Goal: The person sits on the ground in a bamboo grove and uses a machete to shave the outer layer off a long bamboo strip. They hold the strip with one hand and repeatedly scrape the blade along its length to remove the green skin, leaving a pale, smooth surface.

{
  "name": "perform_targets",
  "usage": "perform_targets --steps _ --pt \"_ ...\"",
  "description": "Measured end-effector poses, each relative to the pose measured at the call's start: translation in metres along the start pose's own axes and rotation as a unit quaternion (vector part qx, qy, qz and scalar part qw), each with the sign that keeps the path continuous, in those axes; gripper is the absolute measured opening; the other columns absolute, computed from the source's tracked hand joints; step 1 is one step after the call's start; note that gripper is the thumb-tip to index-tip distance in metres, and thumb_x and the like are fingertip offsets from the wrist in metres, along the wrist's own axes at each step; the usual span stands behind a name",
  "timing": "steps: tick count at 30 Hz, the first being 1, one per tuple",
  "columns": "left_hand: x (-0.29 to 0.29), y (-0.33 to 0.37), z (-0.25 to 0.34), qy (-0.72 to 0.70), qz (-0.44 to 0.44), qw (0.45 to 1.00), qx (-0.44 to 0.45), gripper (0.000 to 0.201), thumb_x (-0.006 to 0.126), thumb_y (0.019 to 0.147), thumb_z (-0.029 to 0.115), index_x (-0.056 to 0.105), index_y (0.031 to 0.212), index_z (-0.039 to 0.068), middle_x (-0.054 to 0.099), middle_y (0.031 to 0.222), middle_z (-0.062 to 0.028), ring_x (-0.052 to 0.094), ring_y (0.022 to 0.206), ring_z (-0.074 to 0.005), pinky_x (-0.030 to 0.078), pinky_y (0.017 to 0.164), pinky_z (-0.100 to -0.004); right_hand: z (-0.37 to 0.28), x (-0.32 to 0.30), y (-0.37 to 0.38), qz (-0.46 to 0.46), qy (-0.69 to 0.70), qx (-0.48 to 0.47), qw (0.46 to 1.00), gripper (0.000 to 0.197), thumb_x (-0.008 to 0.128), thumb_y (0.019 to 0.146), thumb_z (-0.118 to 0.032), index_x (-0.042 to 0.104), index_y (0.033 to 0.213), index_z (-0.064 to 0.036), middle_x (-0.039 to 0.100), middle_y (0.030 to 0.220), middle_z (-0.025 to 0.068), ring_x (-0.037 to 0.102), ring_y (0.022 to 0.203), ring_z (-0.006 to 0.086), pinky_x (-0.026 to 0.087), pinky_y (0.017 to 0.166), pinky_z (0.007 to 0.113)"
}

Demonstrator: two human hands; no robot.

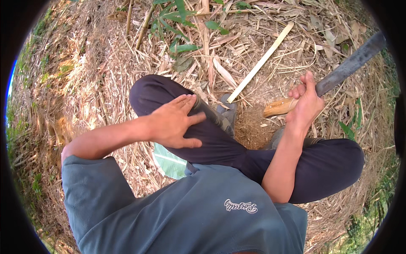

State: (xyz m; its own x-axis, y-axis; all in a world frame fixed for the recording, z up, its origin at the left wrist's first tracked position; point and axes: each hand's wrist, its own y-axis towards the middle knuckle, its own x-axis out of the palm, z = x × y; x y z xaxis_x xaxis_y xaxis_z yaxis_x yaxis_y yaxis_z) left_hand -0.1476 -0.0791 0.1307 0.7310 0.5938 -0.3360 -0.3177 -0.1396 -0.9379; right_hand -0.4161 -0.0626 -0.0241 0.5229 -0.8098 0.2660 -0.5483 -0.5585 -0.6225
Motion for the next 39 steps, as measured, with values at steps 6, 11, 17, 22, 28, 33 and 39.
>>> perform_targets --steps 6,11,17,22,28,33,39 --pt "0.047 -0.058 -0.144 0.098 0.361 0.882 -0.286 0.054 0.044 0.103 0.053 0.055 0.143 0.018 0.059 0.143 -0.0069 0.055 0.133 -0.0254 0.037 0.117 -0.0488 0.002 -0.004 0.007 0.007 -0.015 -0.011 1.000 0.026 0.071 0.095 -0.021 0.061 0.091 0.0025 0.038 0.063 -0.0032 0.040 0.054 0.0098 0.039 0.053 0.029" --pt "-0.005 -0.093 -0.120 -0.098 0.706 0.595 -0.371 0.040 0.051 0.104 0.028 0.059 0.139 0.011 0.065 0.131 -0.0127 0.067 0.094 -0.0143 0.047 0.067 -0.0259 0.002 -0.001 0.003 -0.001 -0.010 -0.014 1.000 0.024 0.070 0.095 -0.020 0.061 0.093 0.0019 0.039 0.064 -0.0030 0.039 0.055 0.0098 0.040 0.054 0.029" --pt "0.100 0.021 0.101 -0.170 0.202 0.956 0.131 0.052 0.058 0.098 0.023 0.048 0.148 0.016 0.043 0.152 -0.0061 0.047 0.128 -0.0191 0.030 0.102 -0.0362 0.001 0.000 0.000 -0.006 -0.004 -0.009 1.000 0.025 0.068 0.096 -0.018 0.061 0.088 0.0043 0.043 0.063 0.0000 0.042 0.053 0.0101 0.039 0.051 0.029" --pt "0.090 -0.013 -0.003 0.092 0.421 0.902 0.035 0.063 0.064 0.094 0.025 0.042 0.153 0.020 0.033 0.163 -0.0029 0.032 0.150 -0.0249 0.019 0.125 -0.0438 -0.004 -0.004 -0.007 -0.006 0.012 -0.023 1.000 0.027 0.069 0.096 -0.020 0.060 0.089 0.0049 0.042 0.063 -0.0002 0.041 0.055 0.0104 0.040 0.052 0.029" --pt "0.023 -0.012 -0.092 -0.327 0.682 0.617 -0.219 0.064 0.061 0.096 0.036 0.044 0.150 0.005 0.048 0.149 -0.0230 0.040 0.143 -0.0379 0.028 0.120 -0.0483 -0.009 -0.007 -0.015 -0.025 0.017 -0.002 1.000 0.025 0.071 0.095 -0.022 0.061 0.091 0.0009 0.039 0.063 -0.0028 0.040 0.055 0.0101 0.040 0.054 0.030" --pt "0.030 0.018 0.065 -0.119 0.475 0.849 -0.200 0.066 0.068 0.090 0.030 0.046 0.149 0.011 0.039 0.154 -0.0223 0.025 0.148 -0.0450 0.023 0.118 -0.0563 -0.008 -0.015 -0.012 0.007 0.015 -0.053 0.998 0.029 0.069 0.096 -0.023 0.060 0.088 0.0034 0.041 0.062 -0.0011 0.042 0.052 0.0106 0.040 0.051 0.029" --pt "0.008 0.087 0.043 -0.368 0.308 0.875 0.073 0.027 0.054 0.098 0.020 0.070 0.109 0.001 0.073 0.095 -0.0173 0.071 0.083 -0.0292 0.055 0.079 -0.0395 -0.014 -0.011 -0.014 0.005 0.041 -0.017 0.999 0.025 0.066 0.097 -0.019 0.061 0.088 0.0042 0.040 0.060 -0.0025 0.042 0.051 0.0100 0.038 0.049 0.028"
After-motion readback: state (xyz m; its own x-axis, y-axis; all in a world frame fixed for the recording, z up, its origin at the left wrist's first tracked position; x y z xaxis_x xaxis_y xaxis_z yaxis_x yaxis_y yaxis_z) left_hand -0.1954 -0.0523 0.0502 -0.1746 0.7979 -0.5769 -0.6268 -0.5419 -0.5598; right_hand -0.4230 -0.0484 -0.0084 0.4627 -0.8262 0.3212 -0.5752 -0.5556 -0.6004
